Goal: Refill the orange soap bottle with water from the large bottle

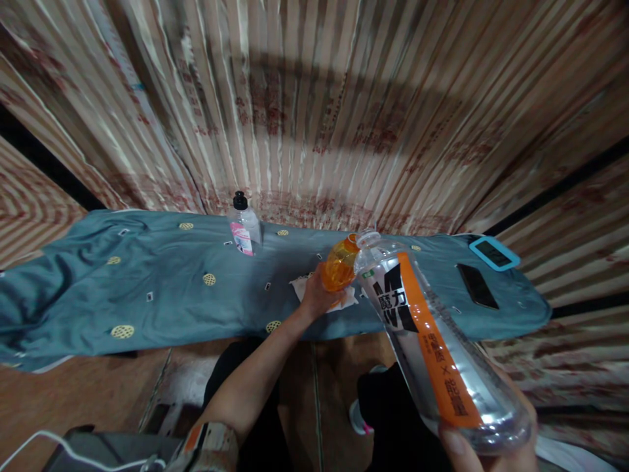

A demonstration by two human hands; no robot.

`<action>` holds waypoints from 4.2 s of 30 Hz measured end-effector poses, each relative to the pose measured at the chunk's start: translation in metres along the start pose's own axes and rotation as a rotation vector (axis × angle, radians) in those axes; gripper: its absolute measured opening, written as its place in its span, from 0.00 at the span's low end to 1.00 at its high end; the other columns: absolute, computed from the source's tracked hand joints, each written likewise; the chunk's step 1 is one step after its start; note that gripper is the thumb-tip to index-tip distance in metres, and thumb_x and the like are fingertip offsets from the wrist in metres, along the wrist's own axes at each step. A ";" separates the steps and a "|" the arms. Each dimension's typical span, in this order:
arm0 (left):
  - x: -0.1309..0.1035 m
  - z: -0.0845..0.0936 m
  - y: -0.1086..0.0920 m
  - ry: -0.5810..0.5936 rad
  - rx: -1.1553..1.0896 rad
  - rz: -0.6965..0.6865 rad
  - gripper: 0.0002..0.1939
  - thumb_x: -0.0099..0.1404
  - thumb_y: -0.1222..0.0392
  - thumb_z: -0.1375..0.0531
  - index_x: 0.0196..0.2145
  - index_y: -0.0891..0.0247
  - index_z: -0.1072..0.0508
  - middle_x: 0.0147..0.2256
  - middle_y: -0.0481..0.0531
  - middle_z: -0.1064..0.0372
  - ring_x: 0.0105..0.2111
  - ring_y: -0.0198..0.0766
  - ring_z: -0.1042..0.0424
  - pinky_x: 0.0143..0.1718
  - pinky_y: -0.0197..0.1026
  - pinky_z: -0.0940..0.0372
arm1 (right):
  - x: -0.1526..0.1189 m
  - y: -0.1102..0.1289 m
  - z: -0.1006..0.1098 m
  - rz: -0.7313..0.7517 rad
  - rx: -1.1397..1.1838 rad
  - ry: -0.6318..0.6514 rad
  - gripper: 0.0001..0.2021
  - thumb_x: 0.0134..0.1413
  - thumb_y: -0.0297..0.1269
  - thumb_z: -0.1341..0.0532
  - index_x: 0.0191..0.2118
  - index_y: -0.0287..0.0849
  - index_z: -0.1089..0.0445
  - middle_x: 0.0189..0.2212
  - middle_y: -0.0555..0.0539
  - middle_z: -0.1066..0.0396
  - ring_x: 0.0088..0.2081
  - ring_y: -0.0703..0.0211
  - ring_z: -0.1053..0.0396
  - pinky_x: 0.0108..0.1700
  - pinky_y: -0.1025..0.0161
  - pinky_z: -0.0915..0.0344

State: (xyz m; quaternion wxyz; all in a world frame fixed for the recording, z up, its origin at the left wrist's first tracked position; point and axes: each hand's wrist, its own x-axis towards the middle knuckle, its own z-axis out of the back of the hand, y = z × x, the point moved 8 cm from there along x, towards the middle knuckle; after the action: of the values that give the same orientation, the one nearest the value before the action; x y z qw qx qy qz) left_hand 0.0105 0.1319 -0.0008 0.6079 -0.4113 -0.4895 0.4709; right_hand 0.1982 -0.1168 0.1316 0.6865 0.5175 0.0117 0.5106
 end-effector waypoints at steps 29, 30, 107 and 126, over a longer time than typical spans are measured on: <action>0.000 0.001 -0.003 0.011 0.045 0.034 0.29 0.47 0.66 0.27 0.46 0.58 0.32 0.42 0.51 0.22 0.43 0.49 0.20 0.49 0.53 0.24 | 0.000 -0.003 0.004 0.207 -0.075 0.051 0.43 0.59 0.54 0.35 0.72 0.36 0.46 0.55 0.35 0.32 0.48 0.47 0.29 0.47 0.56 0.31; 0.000 0.001 -0.002 0.008 0.033 0.029 0.30 0.47 0.66 0.27 0.46 0.57 0.32 0.42 0.50 0.22 0.43 0.48 0.20 0.49 0.53 0.24 | -0.002 0.004 0.000 0.315 -0.078 0.104 0.43 0.58 0.53 0.33 0.72 0.38 0.45 0.53 0.36 0.32 0.46 0.49 0.28 0.44 0.59 0.31; 0.001 0.002 -0.003 -0.006 -0.024 0.064 0.31 0.44 0.64 0.26 0.45 0.56 0.30 0.42 0.48 0.20 0.43 0.46 0.20 0.49 0.49 0.24 | -0.006 -0.052 0.016 -0.072 0.196 0.045 0.51 0.33 0.62 0.23 0.62 0.39 0.32 0.59 0.35 0.32 0.53 0.41 0.29 0.44 0.56 0.29; 0.001 0.001 -0.008 -0.002 0.051 0.050 0.30 0.47 0.60 0.27 0.46 0.59 0.32 0.43 0.52 0.21 0.43 0.48 0.20 0.47 0.51 0.25 | -0.008 -0.007 0.006 -0.222 0.159 -0.028 0.63 0.32 0.65 0.24 0.72 0.40 0.44 0.69 0.35 0.43 0.66 0.35 0.39 0.56 0.51 0.33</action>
State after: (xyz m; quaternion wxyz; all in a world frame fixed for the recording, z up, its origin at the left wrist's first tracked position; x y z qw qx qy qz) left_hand 0.0111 0.1314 0.0068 0.6056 -0.4071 -0.4675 0.4989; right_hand 0.2021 -0.1257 0.1254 0.6958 0.5729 0.0997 0.4215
